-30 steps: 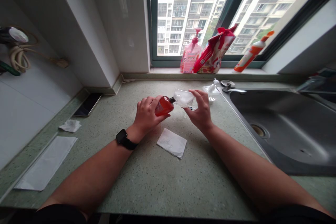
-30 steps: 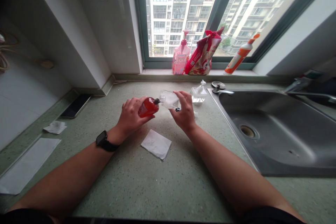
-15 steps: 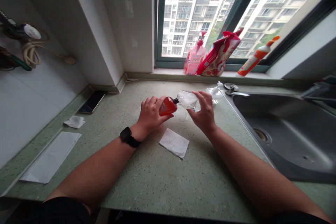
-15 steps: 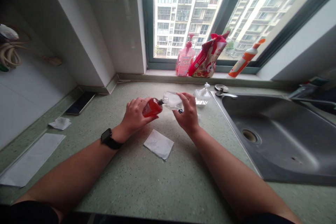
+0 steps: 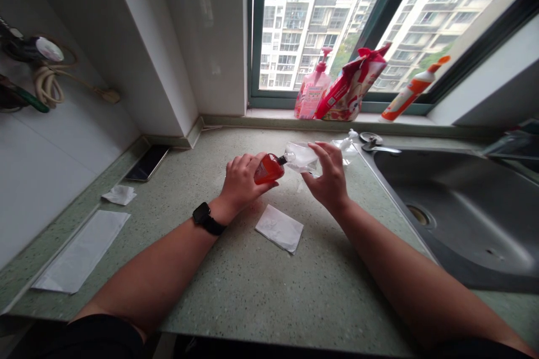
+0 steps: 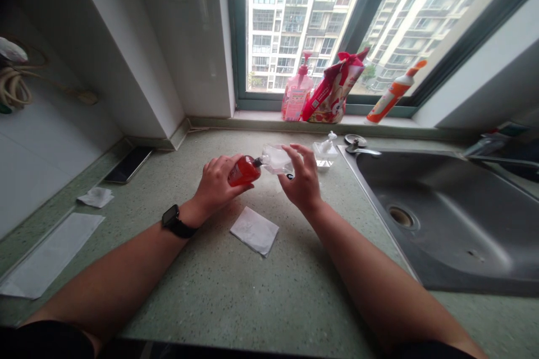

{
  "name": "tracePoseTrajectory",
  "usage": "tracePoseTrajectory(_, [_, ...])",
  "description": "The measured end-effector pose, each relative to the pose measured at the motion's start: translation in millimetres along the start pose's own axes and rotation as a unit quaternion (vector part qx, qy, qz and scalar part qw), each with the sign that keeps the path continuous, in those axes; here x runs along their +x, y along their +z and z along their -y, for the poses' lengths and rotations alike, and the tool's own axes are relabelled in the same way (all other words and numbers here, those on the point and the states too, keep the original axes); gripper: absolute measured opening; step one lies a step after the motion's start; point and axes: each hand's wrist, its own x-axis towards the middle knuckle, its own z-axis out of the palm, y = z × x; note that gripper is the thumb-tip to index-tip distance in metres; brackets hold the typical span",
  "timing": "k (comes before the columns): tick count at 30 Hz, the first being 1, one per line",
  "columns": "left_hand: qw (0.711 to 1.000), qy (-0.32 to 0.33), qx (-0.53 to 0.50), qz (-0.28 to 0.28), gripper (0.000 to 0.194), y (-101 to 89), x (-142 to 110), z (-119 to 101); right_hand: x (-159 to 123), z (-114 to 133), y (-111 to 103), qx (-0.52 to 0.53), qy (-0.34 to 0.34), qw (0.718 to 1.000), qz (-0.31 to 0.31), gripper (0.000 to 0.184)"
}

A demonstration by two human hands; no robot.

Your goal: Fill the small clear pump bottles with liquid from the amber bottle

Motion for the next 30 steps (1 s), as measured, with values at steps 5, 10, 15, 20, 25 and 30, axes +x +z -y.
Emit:
tracePoseTrajectory(5, [1.000,0.003,-0.001,-0.004,0.085,1.5,0.0,2.1,1.0,0.7,-0.3,-0.007,-0.006,1.000,-0.005,0.077])
tracePoseTrajectory(10, [1.000,0.002,-0.010,-0.005,0.087,1.6,0.2,2.3,3.3,2.7,-2.4,-0.009,-0.012,1.000,-0.006,0.082])
tracePoseTrajectory(15, [1.000,0.002,-0.021,-0.010,0.086,1.3,0.2,1.6,5.4,4.0,-4.9,-0.015,-0.021,1.000,-0.004,0.088])
tracePoseTrajectory(20, [0.999,0.003,-0.031,-0.013,0.087,1.1,-0.1,1.6,6.7,5.5,-6.7,-0.018,-0.022,1.000,-0.004,0.091])
tracePoseTrajectory(25, [0.999,0.004,-0.042,-0.012,0.088,0.8,0.1,1.5,7.7,6.6,-8.4,-0.024,-0.024,0.999,-0.002,0.089])
tracePoseTrajectory(30, [0.999,0.005,-0.048,-0.012,0.086,0.8,0.2,1.6,8.4,7.2,-9.0,-0.029,-0.015,0.999,0.003,0.088])
